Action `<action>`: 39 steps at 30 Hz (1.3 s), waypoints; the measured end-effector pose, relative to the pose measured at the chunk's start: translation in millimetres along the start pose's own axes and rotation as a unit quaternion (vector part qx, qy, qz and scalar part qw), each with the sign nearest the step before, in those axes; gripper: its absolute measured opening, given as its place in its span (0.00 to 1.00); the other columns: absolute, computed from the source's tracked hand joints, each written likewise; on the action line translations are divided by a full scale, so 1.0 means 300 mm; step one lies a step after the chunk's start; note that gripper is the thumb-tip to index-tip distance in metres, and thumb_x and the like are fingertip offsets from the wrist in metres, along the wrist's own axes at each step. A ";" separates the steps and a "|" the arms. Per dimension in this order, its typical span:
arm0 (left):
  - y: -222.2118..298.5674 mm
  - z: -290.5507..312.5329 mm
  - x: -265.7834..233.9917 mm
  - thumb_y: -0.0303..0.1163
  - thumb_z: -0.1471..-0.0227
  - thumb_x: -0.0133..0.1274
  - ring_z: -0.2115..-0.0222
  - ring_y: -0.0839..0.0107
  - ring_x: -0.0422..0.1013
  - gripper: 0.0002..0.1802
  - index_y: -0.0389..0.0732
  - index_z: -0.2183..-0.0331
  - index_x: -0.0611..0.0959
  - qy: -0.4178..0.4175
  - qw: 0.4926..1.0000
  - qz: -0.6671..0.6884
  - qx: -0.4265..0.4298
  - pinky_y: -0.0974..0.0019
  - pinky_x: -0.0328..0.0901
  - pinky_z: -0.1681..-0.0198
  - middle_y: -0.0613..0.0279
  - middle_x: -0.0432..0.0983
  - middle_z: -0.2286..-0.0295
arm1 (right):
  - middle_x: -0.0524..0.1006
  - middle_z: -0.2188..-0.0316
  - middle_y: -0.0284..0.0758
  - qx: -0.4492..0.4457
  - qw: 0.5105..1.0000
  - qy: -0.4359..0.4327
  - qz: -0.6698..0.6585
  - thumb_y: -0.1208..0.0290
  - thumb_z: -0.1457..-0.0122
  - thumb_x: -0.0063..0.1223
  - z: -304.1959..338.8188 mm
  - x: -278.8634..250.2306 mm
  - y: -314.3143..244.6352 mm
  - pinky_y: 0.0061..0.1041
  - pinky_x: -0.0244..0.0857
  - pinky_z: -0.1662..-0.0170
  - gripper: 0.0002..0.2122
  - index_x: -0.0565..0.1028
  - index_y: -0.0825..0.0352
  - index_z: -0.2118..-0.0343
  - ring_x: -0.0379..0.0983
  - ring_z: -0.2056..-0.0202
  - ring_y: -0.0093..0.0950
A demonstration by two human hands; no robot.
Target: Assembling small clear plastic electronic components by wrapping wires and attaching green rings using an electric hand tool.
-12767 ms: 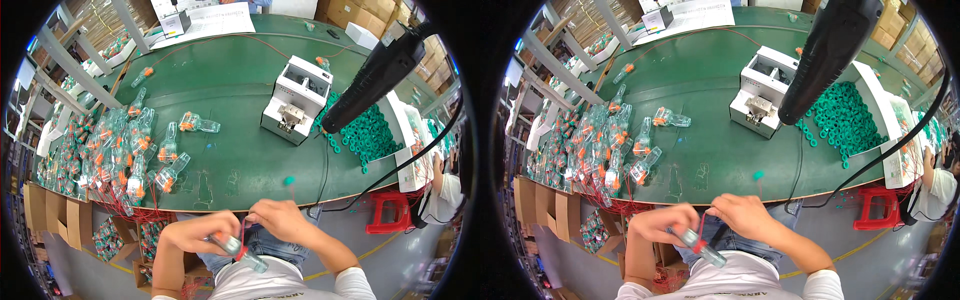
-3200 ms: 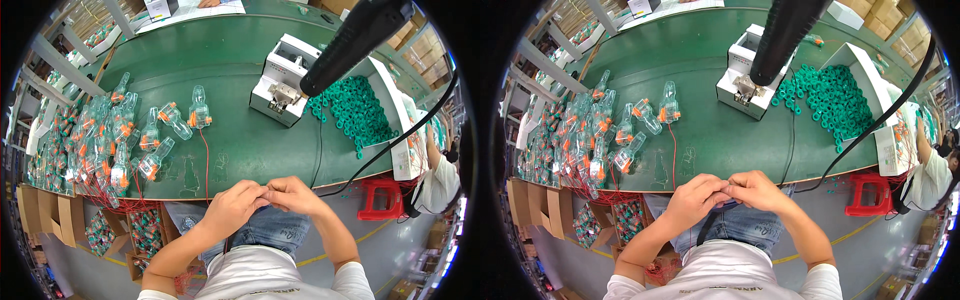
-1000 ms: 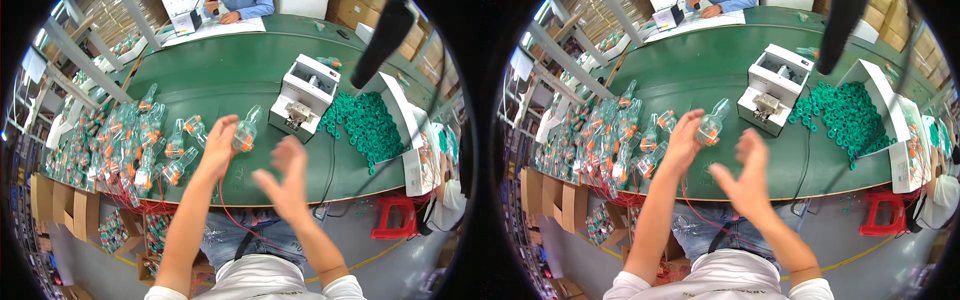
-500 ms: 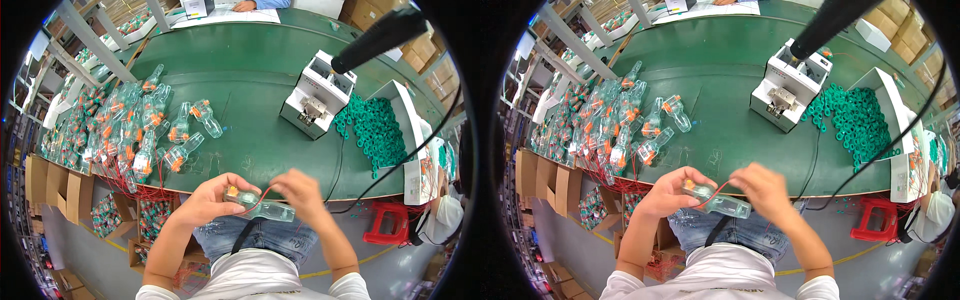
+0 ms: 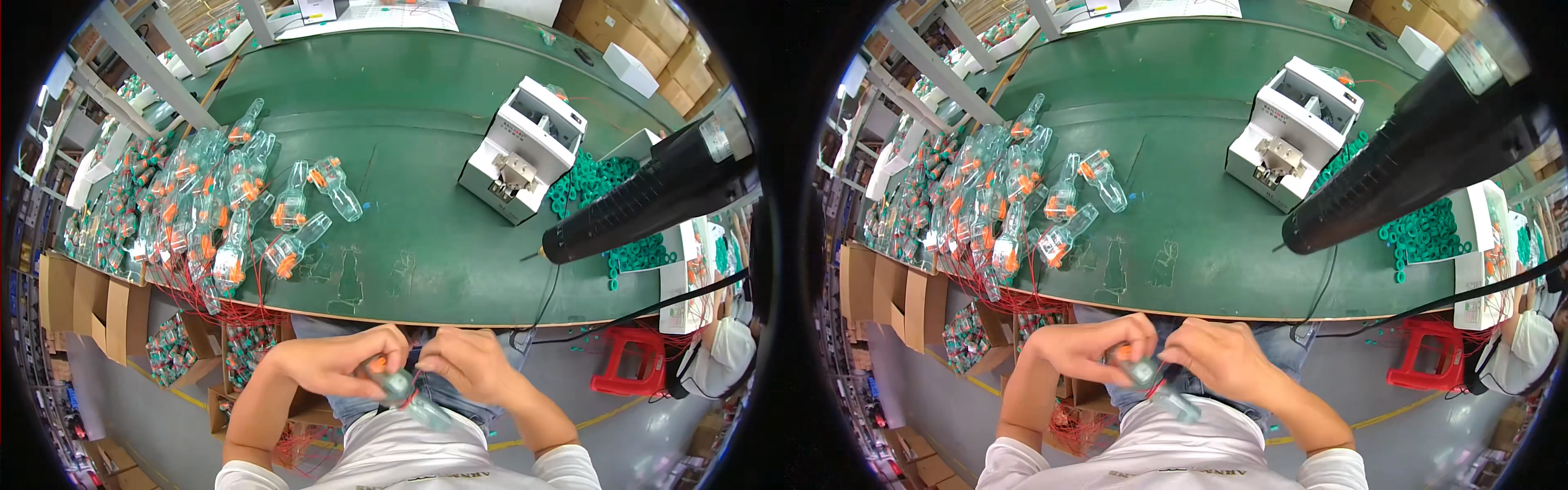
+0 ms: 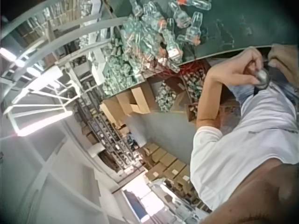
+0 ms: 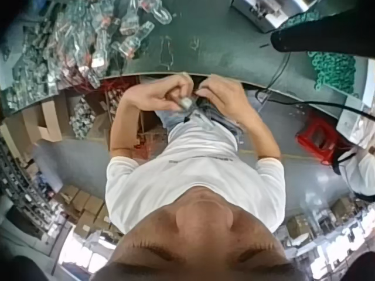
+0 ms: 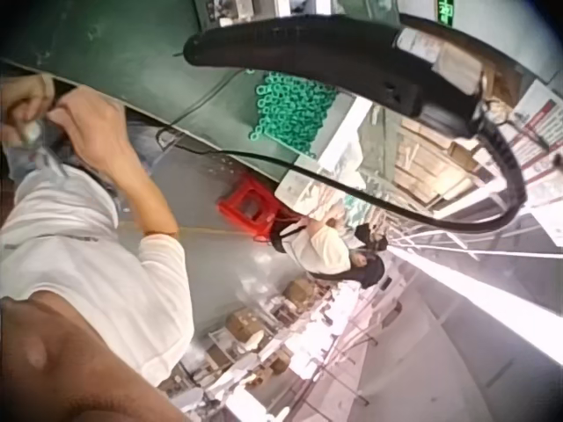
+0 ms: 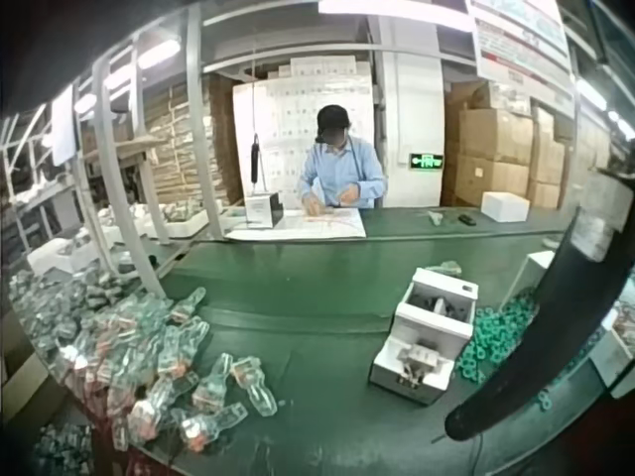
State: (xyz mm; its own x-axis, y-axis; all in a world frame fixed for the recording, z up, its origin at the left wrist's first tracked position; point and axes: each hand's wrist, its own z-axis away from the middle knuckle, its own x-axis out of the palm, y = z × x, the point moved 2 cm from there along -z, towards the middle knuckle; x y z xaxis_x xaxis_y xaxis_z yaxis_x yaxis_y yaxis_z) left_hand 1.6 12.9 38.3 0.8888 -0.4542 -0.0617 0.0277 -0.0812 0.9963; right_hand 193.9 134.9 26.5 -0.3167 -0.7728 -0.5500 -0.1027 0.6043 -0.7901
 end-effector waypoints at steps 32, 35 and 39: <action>0.046 0.055 -0.129 0.19 0.56 0.63 0.59 0.66 0.65 0.19 0.43 0.68 0.69 0.316 0.946 -0.070 0.012 0.67 0.62 0.57 0.59 0.65 0.61 | 0.71 0.80 0.34 -0.051 0.982 -0.081 0.163 0.66 0.40 0.55 -0.060 0.025 -0.059 0.34 0.67 0.78 0.08 0.71 0.63 0.71 0.75 0.79 0.32; 0.030 -0.009 -0.061 0.17 0.58 0.62 0.61 0.64 0.65 0.20 0.42 0.67 0.68 0.162 0.968 -0.192 -0.015 0.67 0.64 0.60 0.58 0.65 0.61 | 0.71 0.81 0.33 -0.075 0.964 -0.127 0.221 0.64 0.40 0.55 -0.101 -0.050 -0.118 0.36 0.65 0.78 0.11 0.69 0.62 0.73 0.75 0.79 0.33; -0.025 -0.044 -0.018 0.16 0.60 0.59 0.60 0.58 0.66 0.34 0.38 0.48 0.70 0.199 0.954 -0.186 -0.126 0.63 0.67 0.62 0.54 0.64 0.60 | 0.74 0.79 0.35 -0.019 0.982 -0.077 0.173 0.63 0.39 0.54 -0.160 -0.079 -0.060 0.39 0.65 0.75 0.11 0.71 0.64 0.73 0.76 0.76 0.37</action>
State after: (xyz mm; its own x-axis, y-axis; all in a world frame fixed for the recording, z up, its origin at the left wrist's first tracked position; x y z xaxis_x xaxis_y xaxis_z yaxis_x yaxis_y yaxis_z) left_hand 2.8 27.7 32.0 0.8976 -0.0585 -0.4370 0.4403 0.0670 0.8954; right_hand 158.1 151.5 66.6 -0.1919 -0.5386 -0.8204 -0.0494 0.8402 -0.5400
